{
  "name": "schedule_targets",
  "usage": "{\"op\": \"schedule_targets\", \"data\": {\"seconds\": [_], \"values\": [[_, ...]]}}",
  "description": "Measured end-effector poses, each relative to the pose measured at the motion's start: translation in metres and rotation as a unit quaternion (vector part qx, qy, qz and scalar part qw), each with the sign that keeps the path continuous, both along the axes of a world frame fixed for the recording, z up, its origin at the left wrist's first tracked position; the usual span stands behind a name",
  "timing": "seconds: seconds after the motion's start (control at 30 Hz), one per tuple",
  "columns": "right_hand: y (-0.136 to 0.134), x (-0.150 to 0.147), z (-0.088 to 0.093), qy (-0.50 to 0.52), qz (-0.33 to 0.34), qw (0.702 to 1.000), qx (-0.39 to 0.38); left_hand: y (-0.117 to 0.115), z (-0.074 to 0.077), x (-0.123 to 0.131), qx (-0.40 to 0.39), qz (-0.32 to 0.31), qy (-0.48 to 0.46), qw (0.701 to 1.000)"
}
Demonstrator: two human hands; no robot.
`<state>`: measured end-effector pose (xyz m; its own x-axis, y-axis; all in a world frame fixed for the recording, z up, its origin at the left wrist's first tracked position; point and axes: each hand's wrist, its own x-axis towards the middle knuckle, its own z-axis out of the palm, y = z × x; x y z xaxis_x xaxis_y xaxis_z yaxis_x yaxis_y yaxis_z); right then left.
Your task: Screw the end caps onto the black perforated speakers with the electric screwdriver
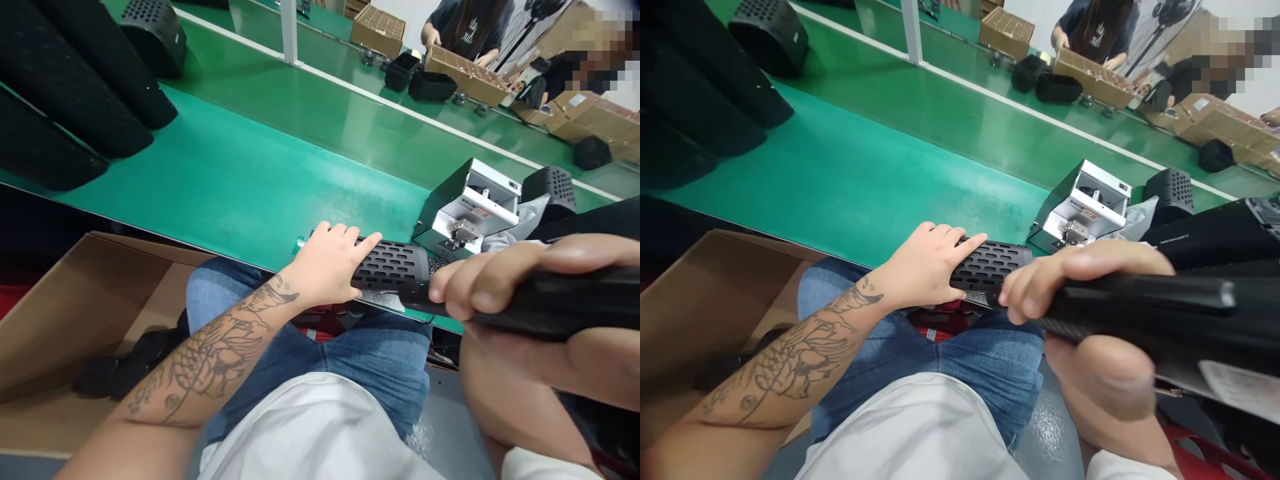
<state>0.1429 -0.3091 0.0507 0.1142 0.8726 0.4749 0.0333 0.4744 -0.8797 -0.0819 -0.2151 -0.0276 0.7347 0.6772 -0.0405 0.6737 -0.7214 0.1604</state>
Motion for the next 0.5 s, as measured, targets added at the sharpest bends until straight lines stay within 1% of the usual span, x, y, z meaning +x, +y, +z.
{"op": "schedule_targets", "data": {"seconds": [0.07,0.1,0.13,0.2,0.27,0.37,0.5], "values": [[0.008,-0.013,-0.003,-0.006,0.095,0.995,0.028,-0.001,-0.001,0.0,0.005,0.003,-0.007,1.0],[0.015,-0.018,-0.006,-0.004,0.116,0.992,0.045,-0.002,-0.002,0.001,0.007,0.003,-0.012,1.0],[0.023,-0.022,-0.009,-0.003,0.119,0.991,0.057,-0.002,-0.002,0.001,0.008,0.003,-0.015,1.0],[0.035,-0.029,-0.017,0.019,0.077,0.993,0.087,-0.002,-0.003,0.001,0.007,0.002,-0.02,1.0],[0.041,-0.036,-0.025,0.043,0.044,0.994,0.094,-0.002,-0.003,0.0,0.007,0.001,-0.024,1.0],[0.043,-0.046,-0.033,0.068,0.054,0.992,0.09,-0.002,-0.004,0.0,0.01,-0.001,-0.029,1.0],[0.042,-0.049,-0.036,0.075,0.062,0.992,0.077,-0.001,-0.004,-0.001,0.015,-0.004,-0.033,0.999]]}}
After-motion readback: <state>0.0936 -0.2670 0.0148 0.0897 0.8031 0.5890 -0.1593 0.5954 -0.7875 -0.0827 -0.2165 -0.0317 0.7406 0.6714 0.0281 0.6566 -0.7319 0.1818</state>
